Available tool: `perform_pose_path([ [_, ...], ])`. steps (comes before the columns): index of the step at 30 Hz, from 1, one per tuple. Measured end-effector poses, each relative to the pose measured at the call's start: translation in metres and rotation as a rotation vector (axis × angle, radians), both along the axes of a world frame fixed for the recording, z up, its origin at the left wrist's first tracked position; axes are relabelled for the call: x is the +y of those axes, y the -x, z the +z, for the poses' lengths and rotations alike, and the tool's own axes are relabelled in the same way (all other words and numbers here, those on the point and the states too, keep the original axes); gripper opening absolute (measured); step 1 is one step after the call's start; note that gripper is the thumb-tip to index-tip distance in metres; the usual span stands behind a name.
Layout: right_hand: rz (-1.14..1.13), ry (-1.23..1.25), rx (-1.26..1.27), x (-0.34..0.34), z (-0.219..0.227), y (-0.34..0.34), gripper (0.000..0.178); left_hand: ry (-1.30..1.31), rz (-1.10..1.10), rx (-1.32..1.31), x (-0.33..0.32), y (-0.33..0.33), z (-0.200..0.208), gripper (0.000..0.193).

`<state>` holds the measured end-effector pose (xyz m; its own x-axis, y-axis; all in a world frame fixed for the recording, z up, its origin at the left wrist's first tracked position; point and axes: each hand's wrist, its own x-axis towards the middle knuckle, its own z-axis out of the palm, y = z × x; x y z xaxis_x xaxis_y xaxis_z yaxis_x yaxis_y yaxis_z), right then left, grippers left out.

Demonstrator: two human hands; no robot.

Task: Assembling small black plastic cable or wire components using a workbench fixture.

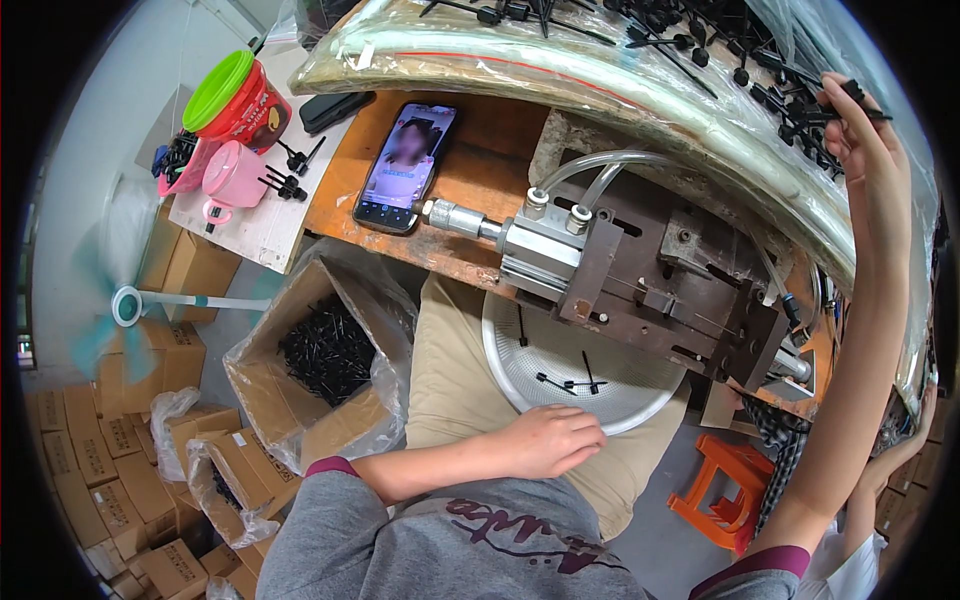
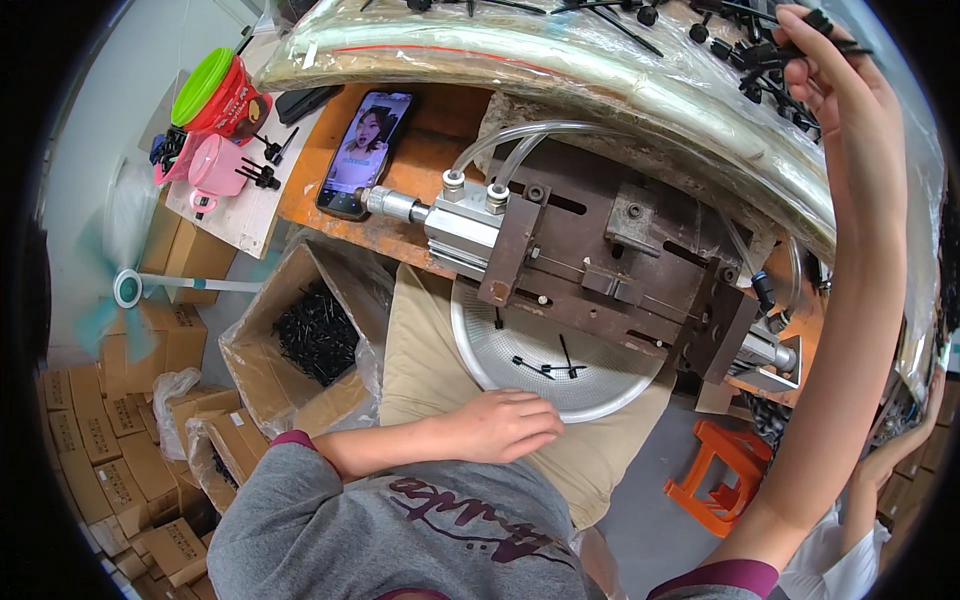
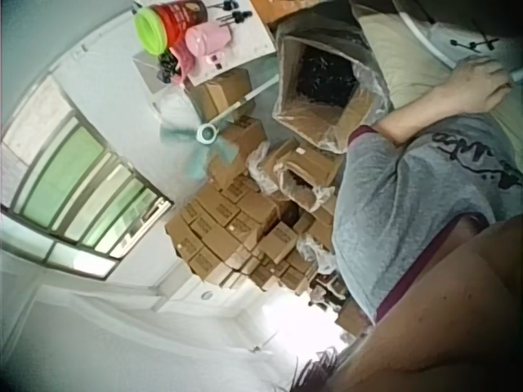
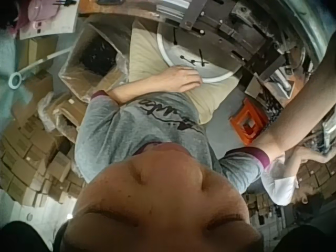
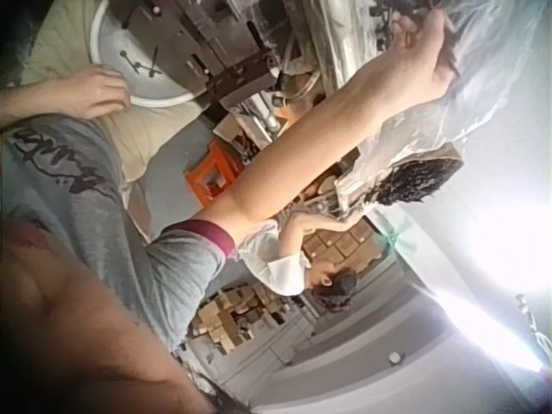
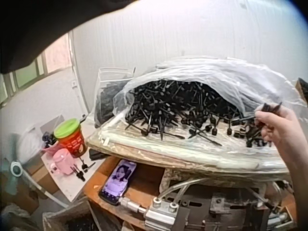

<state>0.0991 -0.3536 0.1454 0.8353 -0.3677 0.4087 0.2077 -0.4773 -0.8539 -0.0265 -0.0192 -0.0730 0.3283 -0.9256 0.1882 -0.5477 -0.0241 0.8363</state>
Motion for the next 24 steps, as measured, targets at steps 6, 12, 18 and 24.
perform_pose_path([
  [6,-0.018,-0.191,0.002,-0.006,-0.009,0.002,0.028,0.175,0.106,0.033,-0.01,-0.015,0.037,0.013],
  [12,-0.015,-0.218,-0.114,-0.013,-0.008,0.002,0.025,0.246,0.125,0.026,-0.011,-0.013,0.046,0.016],
  [18,-0.025,-0.193,-0.253,-0.002,-0.002,0.012,0.026,0.356,0.215,0.051,-0.008,-0.021,0.065,0.023],
  [24,-0.003,-0.198,-0.212,0.017,-0.007,0.036,0.029,0.484,0.308,0.182,-0.007,-0.045,0.092,0.04],
])
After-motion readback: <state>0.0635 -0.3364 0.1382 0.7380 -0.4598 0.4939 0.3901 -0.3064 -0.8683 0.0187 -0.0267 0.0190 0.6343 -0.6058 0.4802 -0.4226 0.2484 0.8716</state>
